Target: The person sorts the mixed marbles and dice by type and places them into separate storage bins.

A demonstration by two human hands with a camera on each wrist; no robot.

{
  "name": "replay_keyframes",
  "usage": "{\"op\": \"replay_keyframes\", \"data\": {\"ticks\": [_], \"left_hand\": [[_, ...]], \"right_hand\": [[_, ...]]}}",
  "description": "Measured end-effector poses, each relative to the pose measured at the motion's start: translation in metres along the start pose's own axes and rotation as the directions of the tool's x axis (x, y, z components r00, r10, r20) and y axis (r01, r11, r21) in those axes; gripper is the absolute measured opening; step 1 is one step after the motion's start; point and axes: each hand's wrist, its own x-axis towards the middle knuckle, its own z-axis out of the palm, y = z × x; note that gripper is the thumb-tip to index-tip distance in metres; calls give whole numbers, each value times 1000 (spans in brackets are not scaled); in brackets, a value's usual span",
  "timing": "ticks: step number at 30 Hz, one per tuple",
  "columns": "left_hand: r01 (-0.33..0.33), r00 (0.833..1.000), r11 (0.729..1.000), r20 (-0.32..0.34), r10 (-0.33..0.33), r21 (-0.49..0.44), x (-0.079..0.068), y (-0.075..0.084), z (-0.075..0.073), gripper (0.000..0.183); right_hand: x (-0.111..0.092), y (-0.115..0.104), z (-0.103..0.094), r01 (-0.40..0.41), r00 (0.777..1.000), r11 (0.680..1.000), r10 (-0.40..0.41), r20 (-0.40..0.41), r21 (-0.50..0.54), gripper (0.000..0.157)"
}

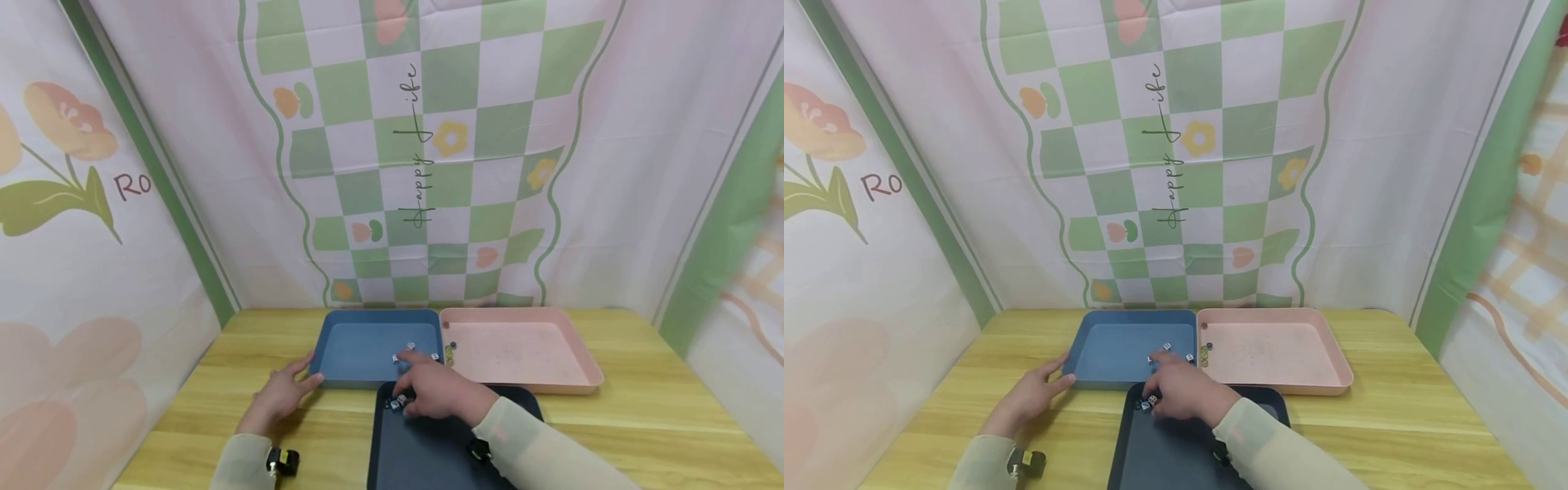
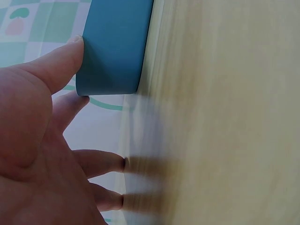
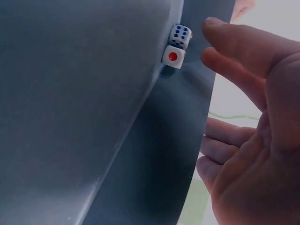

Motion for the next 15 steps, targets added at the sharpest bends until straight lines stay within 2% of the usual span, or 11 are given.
{"op": "replay_keyframes", "data": {"ticks": [6, 9, 15], "left_hand": [[-2, 1000, 1000, -3, 2, 4, 0, 0, 0, 69], [-3, 1000, 1000, -3, 3, 5, 0, 0, 0, 69], [-8, 1000, 1000, -4, 8, 2, -1, 2, 0, 69]], "right_hand": [[0, 0, 5, -12, 1000, 998, 12, 9, -56, 22], [0, -1, 5, -12, 1000, 997, 13, 11, -77, 15], [0, 0, 3, -11, 1000, 993, 8, -18, -121, 9]]}}
